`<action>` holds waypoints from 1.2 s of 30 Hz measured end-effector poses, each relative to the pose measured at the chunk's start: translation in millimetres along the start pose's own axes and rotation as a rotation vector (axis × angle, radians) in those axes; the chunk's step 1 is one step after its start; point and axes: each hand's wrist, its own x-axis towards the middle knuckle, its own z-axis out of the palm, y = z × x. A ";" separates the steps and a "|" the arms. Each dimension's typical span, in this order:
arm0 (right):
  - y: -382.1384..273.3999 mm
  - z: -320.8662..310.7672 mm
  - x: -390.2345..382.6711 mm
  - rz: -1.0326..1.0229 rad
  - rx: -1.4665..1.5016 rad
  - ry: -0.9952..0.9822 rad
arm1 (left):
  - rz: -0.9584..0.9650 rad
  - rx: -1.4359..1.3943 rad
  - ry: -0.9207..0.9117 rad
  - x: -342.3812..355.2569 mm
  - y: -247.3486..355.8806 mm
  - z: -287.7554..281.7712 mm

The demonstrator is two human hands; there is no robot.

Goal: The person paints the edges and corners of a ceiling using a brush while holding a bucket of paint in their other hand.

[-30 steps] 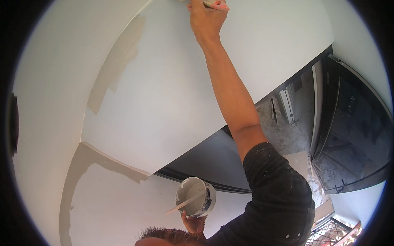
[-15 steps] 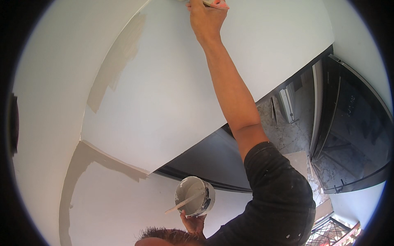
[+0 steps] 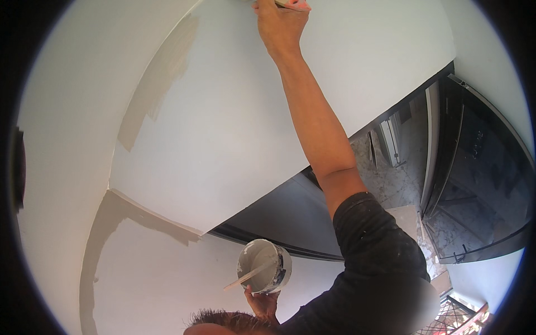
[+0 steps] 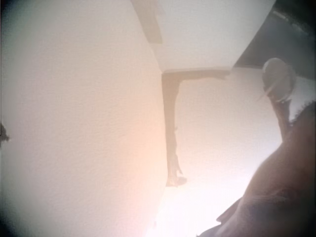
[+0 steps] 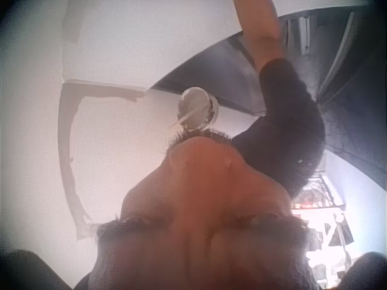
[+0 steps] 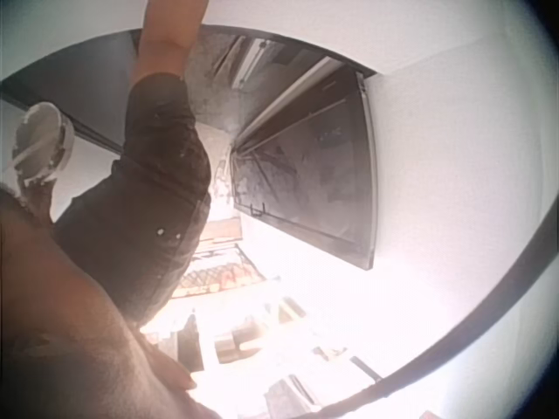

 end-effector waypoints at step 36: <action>4.4 5.5 -16.6 0.053 -0.026 -0.045 | 0.016 0.014 0.012 6.1 -2.3 -7.9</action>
